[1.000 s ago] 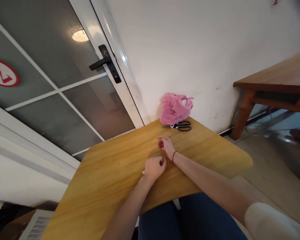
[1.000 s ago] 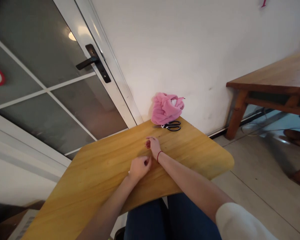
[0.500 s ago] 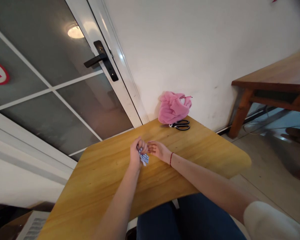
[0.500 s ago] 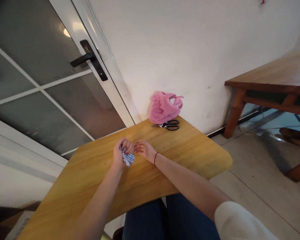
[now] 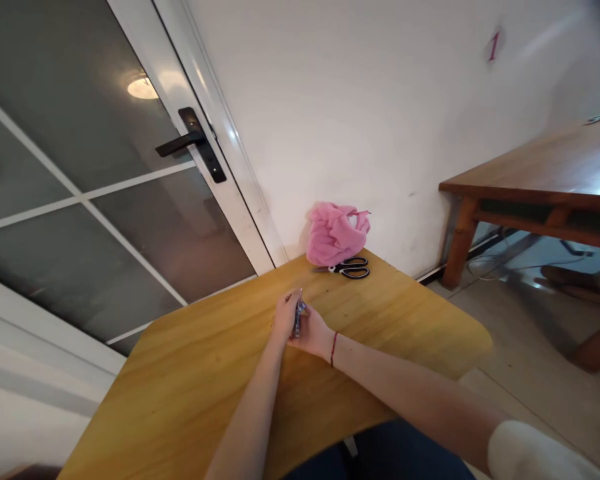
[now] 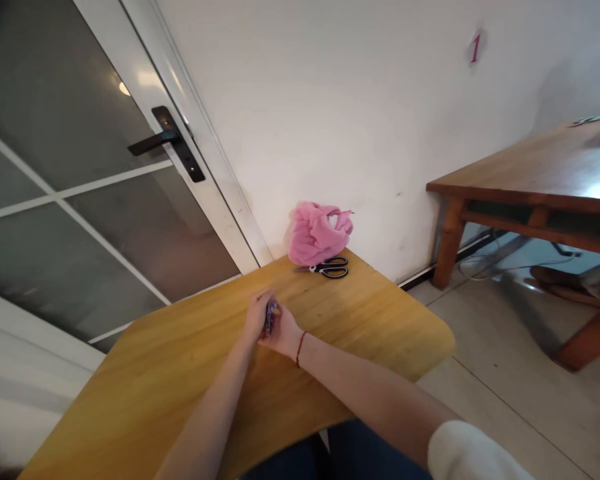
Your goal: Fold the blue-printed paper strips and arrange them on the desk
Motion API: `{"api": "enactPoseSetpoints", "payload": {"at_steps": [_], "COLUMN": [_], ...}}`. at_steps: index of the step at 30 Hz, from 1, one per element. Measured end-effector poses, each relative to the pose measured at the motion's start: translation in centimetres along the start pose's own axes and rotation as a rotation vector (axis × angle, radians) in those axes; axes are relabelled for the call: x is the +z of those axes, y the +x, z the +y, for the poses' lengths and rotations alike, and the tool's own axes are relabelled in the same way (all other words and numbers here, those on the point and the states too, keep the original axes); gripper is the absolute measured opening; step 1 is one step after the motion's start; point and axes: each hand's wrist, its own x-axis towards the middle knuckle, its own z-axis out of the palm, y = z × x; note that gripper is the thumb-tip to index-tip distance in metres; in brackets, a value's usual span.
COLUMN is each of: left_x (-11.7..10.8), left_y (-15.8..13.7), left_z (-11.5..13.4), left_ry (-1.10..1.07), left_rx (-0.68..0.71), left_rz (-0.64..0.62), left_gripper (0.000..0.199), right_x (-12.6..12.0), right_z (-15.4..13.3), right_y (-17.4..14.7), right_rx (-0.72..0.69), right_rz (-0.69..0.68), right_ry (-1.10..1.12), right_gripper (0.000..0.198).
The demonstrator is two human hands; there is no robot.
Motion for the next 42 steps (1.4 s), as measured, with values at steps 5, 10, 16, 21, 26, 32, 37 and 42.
{"api": "enactPoseSetpoints", "payload": {"at_steps": [5, 10, 16, 21, 26, 32, 37, 42], "left_x": [0.5, 0.6, 1.0, 0.5, -0.8, -3.0, -3.3, -1.5], "left_y": [0.3, -0.2, -0.9, -1.2, -1.7, -5.3, -7.7, -7.2], "left_z": [-0.8, -1.4, -1.7, -1.4, -1.9, -1.5, -0.5, -2.0], "left_ry": [0.077, 0.076, 0.064, 0.113, 0.228, 0.684, 0.715, 0.256], "left_rx": [0.117, 0.210, 0.242, 0.276, 0.348, 0.595, 0.621, 0.177], "left_rz": [-0.052, 0.069, 0.223, 0.412, 0.403, -0.070, -0.179, 0.316], "left_gripper": [0.034, 0.032, 0.035, 0.036, 0.027, 0.036, 0.042, 0.033], "right_x": [0.2, 0.2, 0.1, 0.3, 0.0, -0.3, -0.2, -0.1], "right_z": [-1.2, -1.8, -1.9, -2.2, -2.9, -2.8, -1.8, -1.8], "right_y": [0.2, 0.3, 0.1, -0.6, -0.9, -0.7, -0.4, -0.5], "right_rx": [-0.004, -0.019, -0.028, -0.067, -0.154, -0.176, -0.145, -0.146], "right_rz": [0.082, 0.107, 0.162, 0.194, 0.232, 0.271, 0.275, 0.307], "right_ry": [0.078, 0.100, 0.131, 0.145, 0.161, 0.140, 0.104, 0.066], "right_gripper": [0.029, 0.031, 0.035, 0.031, 0.033, 0.030, 0.020, 0.012]}}
